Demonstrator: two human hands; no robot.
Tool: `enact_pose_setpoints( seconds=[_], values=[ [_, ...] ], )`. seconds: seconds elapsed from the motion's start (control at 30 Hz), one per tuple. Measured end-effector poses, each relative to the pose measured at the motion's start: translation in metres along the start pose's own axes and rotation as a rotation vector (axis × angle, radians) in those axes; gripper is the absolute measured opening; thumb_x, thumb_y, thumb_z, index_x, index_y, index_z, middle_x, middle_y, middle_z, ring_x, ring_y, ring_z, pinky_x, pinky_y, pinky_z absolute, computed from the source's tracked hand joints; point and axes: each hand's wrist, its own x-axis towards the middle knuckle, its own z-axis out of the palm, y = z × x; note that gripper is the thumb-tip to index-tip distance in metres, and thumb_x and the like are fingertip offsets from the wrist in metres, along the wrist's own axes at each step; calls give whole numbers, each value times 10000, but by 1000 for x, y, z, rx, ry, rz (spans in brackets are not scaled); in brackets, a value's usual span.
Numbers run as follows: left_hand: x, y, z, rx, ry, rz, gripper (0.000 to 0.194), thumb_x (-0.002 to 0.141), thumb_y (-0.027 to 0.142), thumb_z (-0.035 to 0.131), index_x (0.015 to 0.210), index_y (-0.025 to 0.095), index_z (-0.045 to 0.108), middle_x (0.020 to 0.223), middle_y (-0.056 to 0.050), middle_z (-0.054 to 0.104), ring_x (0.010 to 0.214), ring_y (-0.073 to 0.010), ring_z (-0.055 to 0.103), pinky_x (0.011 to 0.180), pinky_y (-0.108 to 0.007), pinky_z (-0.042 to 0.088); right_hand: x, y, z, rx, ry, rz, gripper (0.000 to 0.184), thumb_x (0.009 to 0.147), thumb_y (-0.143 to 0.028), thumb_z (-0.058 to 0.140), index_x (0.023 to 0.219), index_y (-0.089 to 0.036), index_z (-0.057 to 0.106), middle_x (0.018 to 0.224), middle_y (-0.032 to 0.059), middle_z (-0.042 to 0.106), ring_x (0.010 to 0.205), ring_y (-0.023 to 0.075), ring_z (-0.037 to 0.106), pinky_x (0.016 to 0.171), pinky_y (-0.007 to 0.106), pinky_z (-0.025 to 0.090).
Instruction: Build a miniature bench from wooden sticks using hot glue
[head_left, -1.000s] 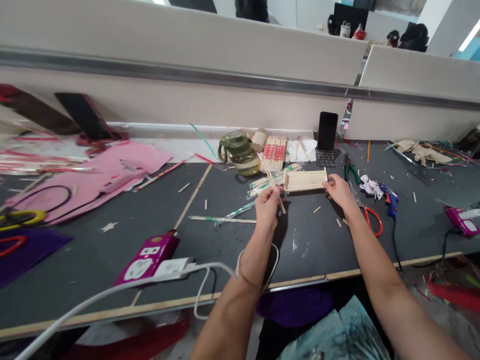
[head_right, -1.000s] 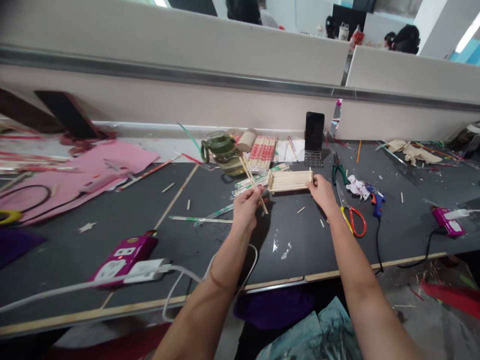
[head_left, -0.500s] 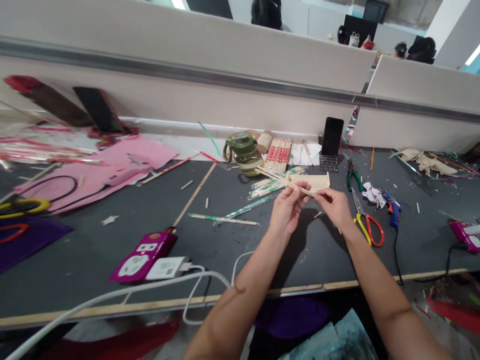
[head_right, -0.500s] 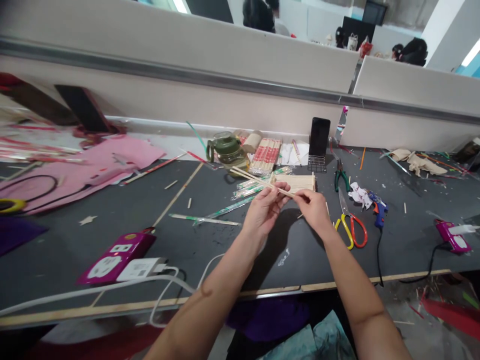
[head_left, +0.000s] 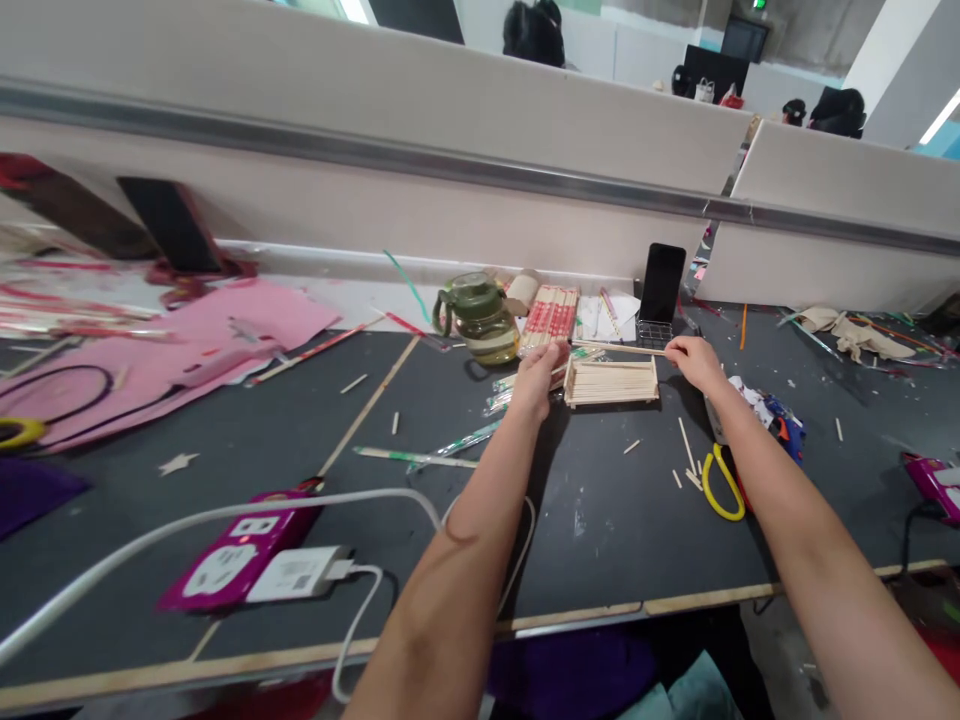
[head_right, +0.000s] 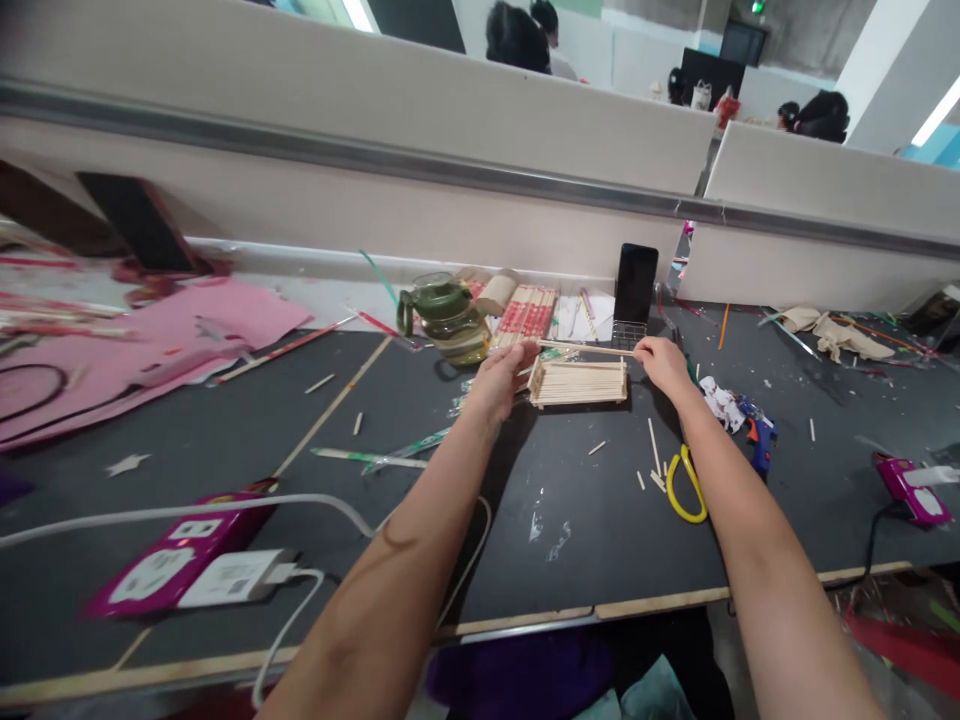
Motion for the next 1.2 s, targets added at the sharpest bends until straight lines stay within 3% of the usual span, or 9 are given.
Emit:
enact_pose_setpoints(
  seconds=[0.2, 0.37, 0.53, 0.87, 1.2],
  values=[
    [10, -7, -4, 18, 0, -1, 471, 519, 482, 873, 830, 160, 730, 796, -46, 733, 663, -143, 648, 625, -252, 504, 11, 0, 9, -56, -61, -46, 151, 858, -190, 625, 826, -210, 771, 820, 34, 753, 753, 180, 624, 701, 263, 410],
    [11, -15, -8, 37, 4, 14, 458, 508, 476, 878, 791, 144, 739, 673, -25, 695, 586, -134, 609, 594, -255, 490, 14, 4, 10, -69, -119, -75, 153, 864, -180, 642, 799, -211, 777, 778, 23, 746, 719, 168, 619, 704, 258, 413],
    [13, -23, -11, 75, 28, 53, 448, 510, 450, 869, 815, 135, 773, 669, -28, 708, 593, -150, 605, 613, -276, 493, 17, 7, 14, -60, -151, -67, 165, 869, -173, 635, 807, -208, 784, 752, 19, 745, 711, 165, 630, 699, 256, 425],
    [17, -32, -16, 240, 84, 171, 236, 600, 332, 766, 759, 160, 788, 683, -28, 733, 633, -171, 613, 634, -270, 470, 16, 9, 20, -36, -184, -51, 155, 861, -153, 645, 817, -200, 786, 810, 33, 773, 755, 176, 661, 706, 257, 435],
    [23, -36, -18, 373, 116, 232, 211, 669, 322, 704, 782, 166, 788, 714, -29, 741, 672, -190, 640, 647, -269, 480, 19, 9, 21, -31, -167, -52, 151, 865, -163, 659, 821, -214, 794, 828, 27, 784, 802, 189, 687, 741, 269, 456]
  ],
)
